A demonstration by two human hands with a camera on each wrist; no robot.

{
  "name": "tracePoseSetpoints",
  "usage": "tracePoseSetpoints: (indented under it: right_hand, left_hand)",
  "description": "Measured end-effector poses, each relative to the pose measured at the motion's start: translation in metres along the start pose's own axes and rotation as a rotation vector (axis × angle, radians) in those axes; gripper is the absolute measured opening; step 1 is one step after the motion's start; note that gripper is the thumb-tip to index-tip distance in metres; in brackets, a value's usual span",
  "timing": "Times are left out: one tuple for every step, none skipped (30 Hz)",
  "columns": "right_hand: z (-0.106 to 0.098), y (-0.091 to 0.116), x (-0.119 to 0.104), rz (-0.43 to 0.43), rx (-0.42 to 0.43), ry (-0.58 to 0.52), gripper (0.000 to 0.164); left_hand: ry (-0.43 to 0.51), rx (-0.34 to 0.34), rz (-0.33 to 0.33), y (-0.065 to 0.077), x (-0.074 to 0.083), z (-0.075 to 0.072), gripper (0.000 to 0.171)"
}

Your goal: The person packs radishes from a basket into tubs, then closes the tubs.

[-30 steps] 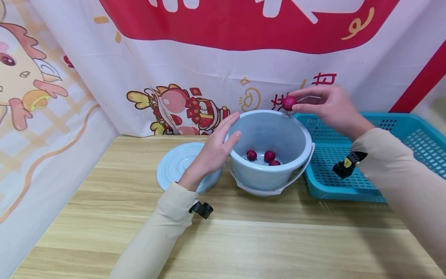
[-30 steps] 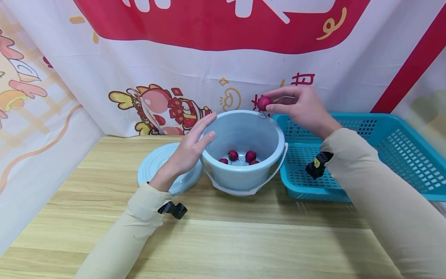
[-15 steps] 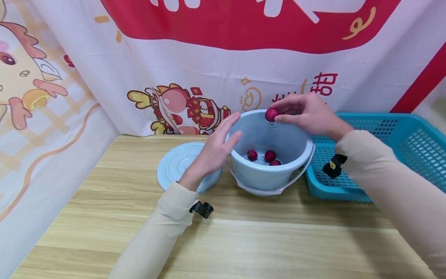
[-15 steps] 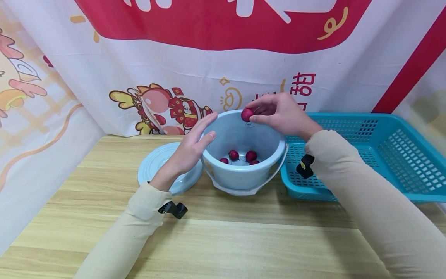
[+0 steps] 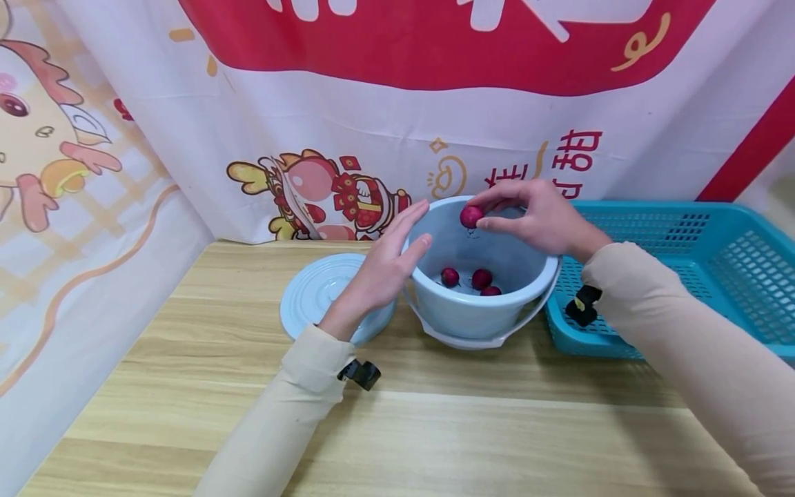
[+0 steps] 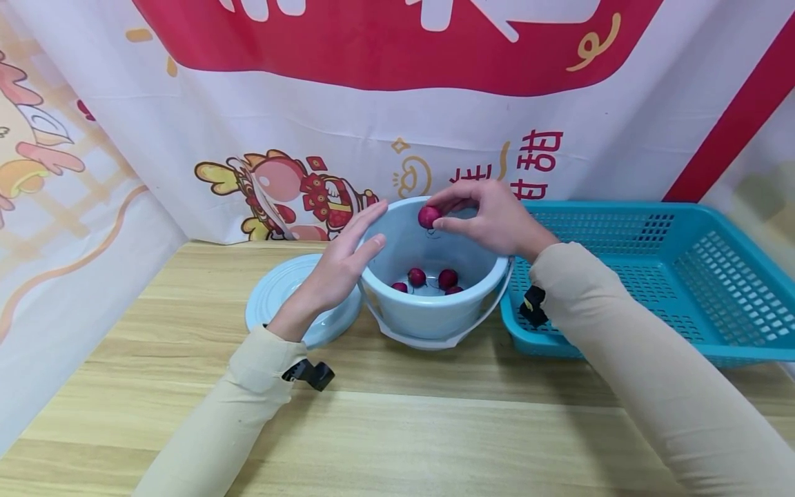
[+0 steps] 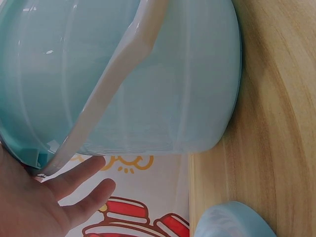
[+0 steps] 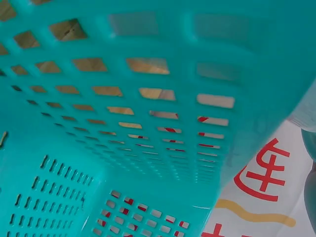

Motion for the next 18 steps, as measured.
tracePoseSetpoints:
  right_hand:
    - [0.0005, 0.0004, 0.0000, 0.000, -0.003, 0.005, 0.045]
    - [0.0010, 0.0008, 0.0001, 0.001, -0.009, 0.006, 0.045]
    - [0.0018, 0.0012, 0.0000, 0.004, -0.016, 0.009, 0.044]
    - [0.0025, 0.0014, 0.0000, 0.003, -0.021, 0.012, 0.043]
    - [0.0031, 0.0019, -0.0001, 0.003, -0.025, 0.014, 0.041]
    - [0.0037, 0.0024, -0.0001, 0.002, -0.029, 0.014, 0.041]
    - [0.0042, 0.0028, -0.0002, 0.000, -0.031, 0.019, 0.039]
    - [0.0046, 0.0031, -0.0002, -0.006, -0.031, 0.021, 0.039]
    - [0.0049, 0.0033, -0.0003, -0.011, -0.030, 0.027, 0.038]
    - [0.0050, 0.0036, -0.0004, -0.016, -0.028, 0.031, 0.038]
    - [0.0050, 0.0037, -0.0004, -0.022, -0.027, 0.035, 0.038]
    - [0.0050, 0.0037, -0.0004, -0.027, -0.027, 0.039, 0.038]
    - [0.0050, 0.0036, -0.0003, -0.030, -0.027, 0.044, 0.038]
    - [0.0049, 0.0036, -0.0002, -0.032, -0.028, 0.047, 0.038]
    - [0.0047, 0.0036, -0.0002, -0.032, -0.028, 0.051, 0.038]
    - [0.0045, 0.0035, -0.0001, -0.031, -0.029, 0.053, 0.039]
    - [0.0042, 0.0036, 0.0000, -0.030, -0.030, 0.056, 0.039]
    - [0.0039, 0.0036, 0.0003, -0.028, -0.029, 0.057, 0.040]
  left_hand:
    - [0.000, 0.000, -0.003, 0.0001, 0.0002, 0.0000, 0.061]
    - [-0.001, -0.001, -0.005, 0.0002, 0.0003, 0.0000, 0.061]
    - [0.000, -0.002, -0.008, 0.0005, 0.0005, -0.0001, 0.061]
    - [0.001, -0.002, -0.010, 0.0006, 0.0006, -0.0001, 0.061]
    - [0.002, -0.003, -0.011, 0.0008, 0.0007, -0.0002, 0.061]
    - [0.002, -0.003, -0.013, 0.0010, 0.0007, -0.0001, 0.061]
    - [0.002, -0.004, -0.013, 0.0012, 0.0008, -0.0002, 0.061]
    - [0.002, -0.004, -0.013, 0.0013, 0.0009, -0.0002, 0.061]
    - [0.005, -0.004, -0.012, 0.0013, 0.0010, -0.0001, 0.061]
    - [0.007, -0.003, -0.010, 0.0013, 0.0011, -0.0001, 0.061]
    - [0.008, -0.002, -0.009, 0.0012, 0.0013, -0.0002, 0.061]
    - [0.009, -0.001, -0.009, 0.0011, 0.0014, -0.0002, 0.060]
    - [0.011, -0.001, -0.008, 0.0009, 0.0014, -0.0002, 0.060]
    - [0.013, 0.000, -0.007, 0.0007, 0.0015, -0.0001, 0.060]
    - [0.016, 0.000, -0.006, 0.0005, 0.0015, 0.0000, 0.059]
    - [0.017, 0.000, -0.005, 0.0002, 0.0015, 0.0001, 0.059]
    - [0.017, 0.000, -0.004, -0.0001, 0.0014, 0.0004, 0.059]
    - [0.018, -0.001, -0.003, -0.0004, 0.0014, 0.0007, 0.059]
Point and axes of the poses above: each hand's wrist, its own y-axis away from the middle knuckle, its own z-axis out of the palm, x = y × z, the point moved 4 cm from there along -y, towards the middle knuckle, and after that the axes turned 3 degrees about x, right-handed, at the moved point
